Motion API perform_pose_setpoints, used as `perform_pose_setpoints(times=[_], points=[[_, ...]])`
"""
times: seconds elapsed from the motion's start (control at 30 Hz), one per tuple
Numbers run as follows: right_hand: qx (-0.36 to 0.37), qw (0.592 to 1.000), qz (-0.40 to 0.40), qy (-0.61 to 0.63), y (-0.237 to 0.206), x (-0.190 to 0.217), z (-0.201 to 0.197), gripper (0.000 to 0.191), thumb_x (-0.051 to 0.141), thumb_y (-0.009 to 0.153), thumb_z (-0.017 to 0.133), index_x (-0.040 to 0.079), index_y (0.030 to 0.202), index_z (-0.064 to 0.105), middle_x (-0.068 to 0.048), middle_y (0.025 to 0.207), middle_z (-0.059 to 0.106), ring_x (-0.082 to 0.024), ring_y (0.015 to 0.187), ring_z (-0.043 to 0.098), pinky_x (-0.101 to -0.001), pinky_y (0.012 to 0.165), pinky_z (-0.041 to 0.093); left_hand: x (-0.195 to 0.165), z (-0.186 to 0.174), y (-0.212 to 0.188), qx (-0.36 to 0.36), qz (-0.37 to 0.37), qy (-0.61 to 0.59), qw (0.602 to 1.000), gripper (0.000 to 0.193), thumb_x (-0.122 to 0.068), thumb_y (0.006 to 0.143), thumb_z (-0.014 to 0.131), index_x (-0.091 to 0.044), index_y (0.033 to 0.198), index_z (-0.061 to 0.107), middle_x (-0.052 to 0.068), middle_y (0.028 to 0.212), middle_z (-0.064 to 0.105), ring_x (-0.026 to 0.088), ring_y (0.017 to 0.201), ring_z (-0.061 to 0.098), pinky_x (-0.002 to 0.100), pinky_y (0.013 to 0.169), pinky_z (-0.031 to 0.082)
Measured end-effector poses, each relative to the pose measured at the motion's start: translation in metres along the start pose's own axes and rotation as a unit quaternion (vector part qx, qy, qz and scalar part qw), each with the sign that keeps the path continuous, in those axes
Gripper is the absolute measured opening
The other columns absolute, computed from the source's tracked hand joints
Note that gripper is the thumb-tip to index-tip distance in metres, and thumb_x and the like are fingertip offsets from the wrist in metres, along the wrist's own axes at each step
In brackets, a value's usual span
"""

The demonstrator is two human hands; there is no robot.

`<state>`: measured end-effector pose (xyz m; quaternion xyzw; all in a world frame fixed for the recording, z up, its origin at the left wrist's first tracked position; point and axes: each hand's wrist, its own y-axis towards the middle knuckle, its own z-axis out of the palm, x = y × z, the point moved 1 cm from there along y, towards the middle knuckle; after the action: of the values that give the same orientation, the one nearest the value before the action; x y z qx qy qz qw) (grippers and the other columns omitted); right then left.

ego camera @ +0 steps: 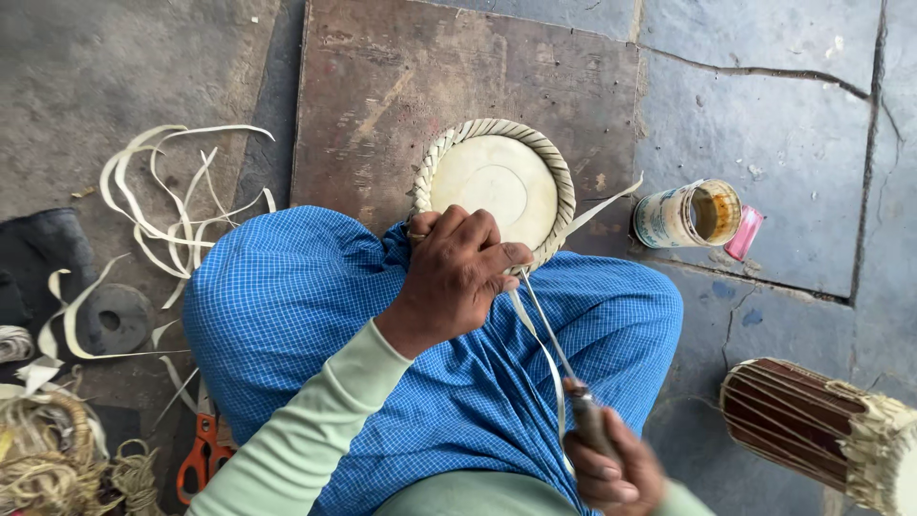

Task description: The person sits cross-legged on the floor with a drum across their lap and laces a flat leather strap around the drum's rim, tightening and threading the strap by hand. They use a wooden-handled awl to help pull and seat the strap around the woven rim band.

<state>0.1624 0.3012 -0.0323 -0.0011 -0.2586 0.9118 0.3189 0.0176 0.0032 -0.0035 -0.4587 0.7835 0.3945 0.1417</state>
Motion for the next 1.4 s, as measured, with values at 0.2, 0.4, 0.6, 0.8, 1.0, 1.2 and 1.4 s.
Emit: perform_pose_setpoints(times=[0.2, 0.4, 0.6, 0.8, 1.0, 1.2, 1.4], points=[[-0.109, 0.821, -0.174, -0.532, 0.079, -0.046, -0.054, 0.038, 0.035, 0.109, 0.046, 0.001, 0.125, 0.056, -0.004, 0.061, 0.052, -0.010, 0.046, 0.046, -0.0248, 0.045, 0.037, 0.006, -0.004, 0.004, -0.033, 0.001, -0.001, 0.999, 0.013, -0.034, 0.090, 0.078, -0.030, 0.101, 0.073, -0.006, 0.086, 0.049, 0.016, 0.088, 0.050, 0.041, 0.085, 0.027], [-0.022, 0.738, -0.143, -0.659, 0.064, -0.033, -0.015, 0.032, 0.030, 0.109, 0.044, 0.002, 0.118, 0.058, -0.008, 0.078, 0.067, -0.012, 0.064, 0.056, -0.0266, 0.059, 0.047, -0.005, 0.007, -0.011, -0.069, 0.039, 0.009, 0.997, 0.008, -0.030, 0.094, 0.075, -0.030, 0.102, 0.076, -0.008, 0.091, 0.055, 0.015, 0.091, 0.051, 0.041, 0.090, 0.029], [-0.120, 0.731, -0.221, -0.635, 0.023, 0.033, 0.048, 0.032, 0.024, 0.106, 0.048, 0.001, 0.098, 0.069, -0.007, 0.094, 0.072, -0.015, 0.071, 0.069, -0.0286, 0.064, 0.057, -0.009, 0.023, -0.030, -0.088, 0.114, 0.079, 0.986, 0.023, -0.019, 0.094, 0.074, -0.022, 0.117, 0.077, -0.008, 0.103, 0.062, 0.016, 0.100, 0.054, 0.041, 0.099, 0.036], [-0.063, 0.849, -0.150, -0.503, 0.070, 0.054, 0.096, 0.015, 0.014, 0.094, 0.064, 0.001, 0.100, 0.071, -0.005, 0.082, 0.070, -0.015, 0.070, 0.065, -0.0290, 0.065, 0.053, -0.009, 0.018, -0.029, -0.071, 0.154, 0.109, 0.979, 0.028, -0.015, 0.091, 0.072, -0.018, 0.118, 0.076, -0.005, 0.106, 0.064, 0.018, 0.101, 0.056, 0.038, 0.096, 0.043], [-0.142, 0.818, -0.152, -0.536, 0.056, 0.050, 0.091, 0.023, 0.020, 0.099, 0.063, -0.001, 0.097, 0.073, -0.005, 0.078, 0.070, -0.013, 0.070, 0.065, -0.0289, 0.066, 0.055, -0.012, 0.018, -0.027, -0.077, 0.129, 0.084, 0.985, 0.025, -0.015, 0.092, 0.073, -0.017, 0.116, 0.076, -0.006, 0.102, 0.064, 0.017, 0.099, 0.057, 0.037, 0.095, 0.044], [-0.111, 0.870, -0.168, -0.451, 0.076, 0.070, 0.088, 0.025, 0.023, 0.094, 0.060, 0.000, 0.098, 0.071, -0.007, 0.084, 0.075, -0.016, 0.069, 0.069, -0.0308, 0.065, 0.056, -0.013, 0.021, -0.026, -0.059, 0.171, 0.098, 0.979, 0.026, -0.016, 0.091, 0.073, -0.015, 0.117, 0.075, -0.004, 0.104, 0.065, 0.016, 0.098, 0.058, 0.036, 0.093, 0.046], [-0.086, 0.824, -0.144, -0.540, 0.064, 0.059, 0.097, 0.019, 0.014, 0.097, 0.066, -0.003, 0.104, 0.072, -0.004, 0.086, 0.069, -0.011, 0.077, 0.064, -0.0275, 0.071, 0.055, -0.016, 0.019, -0.026, -0.065, 0.124, 0.085, 0.987, 0.022, -0.014, 0.090, 0.072, -0.017, 0.111, 0.075, -0.004, 0.101, 0.065, 0.017, 0.096, 0.058, 0.035, 0.090, 0.048]])
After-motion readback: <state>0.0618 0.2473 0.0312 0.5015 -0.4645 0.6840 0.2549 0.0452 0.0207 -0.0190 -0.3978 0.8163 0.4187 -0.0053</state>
